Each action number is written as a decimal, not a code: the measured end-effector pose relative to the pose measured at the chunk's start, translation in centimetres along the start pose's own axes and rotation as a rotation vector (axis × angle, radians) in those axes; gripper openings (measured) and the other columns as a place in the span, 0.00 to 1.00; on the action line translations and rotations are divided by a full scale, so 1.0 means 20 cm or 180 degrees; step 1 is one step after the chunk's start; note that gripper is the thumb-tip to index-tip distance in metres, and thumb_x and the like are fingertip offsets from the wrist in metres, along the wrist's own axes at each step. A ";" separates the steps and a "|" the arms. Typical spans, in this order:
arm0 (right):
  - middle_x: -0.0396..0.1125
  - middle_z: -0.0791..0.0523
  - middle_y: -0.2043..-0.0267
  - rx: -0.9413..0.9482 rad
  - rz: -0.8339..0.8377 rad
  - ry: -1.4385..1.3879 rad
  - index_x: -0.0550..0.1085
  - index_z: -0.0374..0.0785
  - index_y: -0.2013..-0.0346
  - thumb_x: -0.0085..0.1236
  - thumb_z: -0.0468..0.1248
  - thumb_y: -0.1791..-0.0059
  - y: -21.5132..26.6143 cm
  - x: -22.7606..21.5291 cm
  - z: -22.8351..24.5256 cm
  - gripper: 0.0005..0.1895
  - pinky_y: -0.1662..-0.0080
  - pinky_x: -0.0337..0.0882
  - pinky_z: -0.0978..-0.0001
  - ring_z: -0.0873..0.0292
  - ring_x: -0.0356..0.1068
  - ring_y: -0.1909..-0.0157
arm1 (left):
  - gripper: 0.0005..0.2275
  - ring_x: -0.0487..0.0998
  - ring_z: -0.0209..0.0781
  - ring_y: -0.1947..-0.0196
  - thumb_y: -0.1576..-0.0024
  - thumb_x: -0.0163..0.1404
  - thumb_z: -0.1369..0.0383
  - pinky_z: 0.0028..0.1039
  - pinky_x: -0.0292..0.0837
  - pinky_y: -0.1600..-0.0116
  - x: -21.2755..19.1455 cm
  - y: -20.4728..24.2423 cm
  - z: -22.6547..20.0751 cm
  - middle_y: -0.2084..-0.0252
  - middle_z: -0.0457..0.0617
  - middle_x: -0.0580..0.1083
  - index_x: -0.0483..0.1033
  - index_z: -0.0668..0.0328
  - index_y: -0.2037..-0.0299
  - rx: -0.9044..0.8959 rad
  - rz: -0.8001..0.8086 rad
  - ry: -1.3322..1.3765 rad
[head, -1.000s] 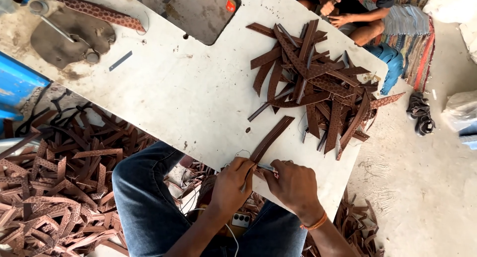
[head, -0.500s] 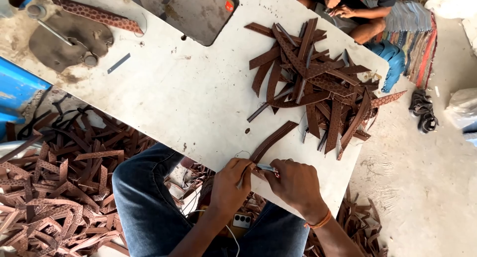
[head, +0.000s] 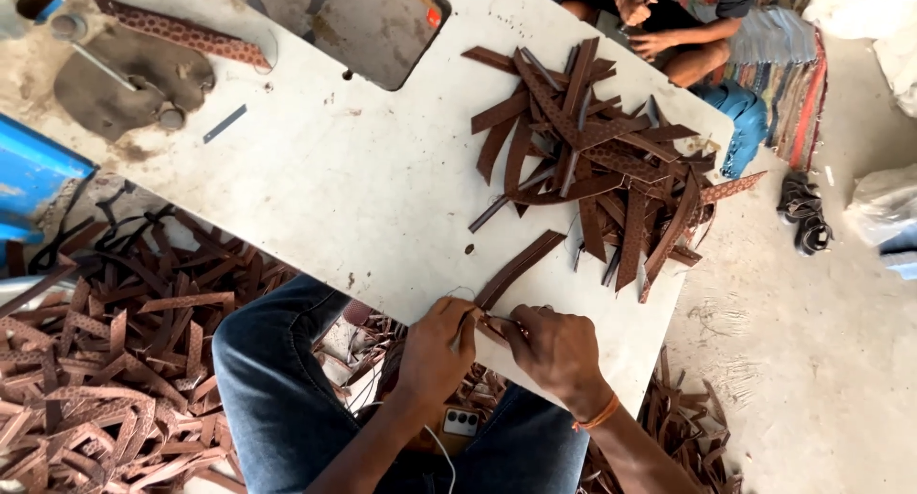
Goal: The person trims edges and inspects leather straps for shoe manufacturing using nippers.
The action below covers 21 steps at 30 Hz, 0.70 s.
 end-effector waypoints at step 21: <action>0.60 0.63 0.88 -0.0071 -0.0078 0.0518 0.76 0.42 0.75 0.55 0.50 0.46 -0.03 -0.08 0.13 0.19 0.86 0.53 0.67 0.67 0.52 0.91 | 0.06 0.82 0.56 0.66 0.37 0.50 0.71 0.41 0.80 0.62 0.00 0.00 -0.02 0.59 0.56 0.77 0.76 0.64 0.55 -0.0277 0.0208 -0.0005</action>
Point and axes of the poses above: each hand's wrist, its own y-axis away from the middle knuckle, its own x-axis out of the palm, z = x × y, the point moved 2 cm from there along -y, towards the middle knuckle
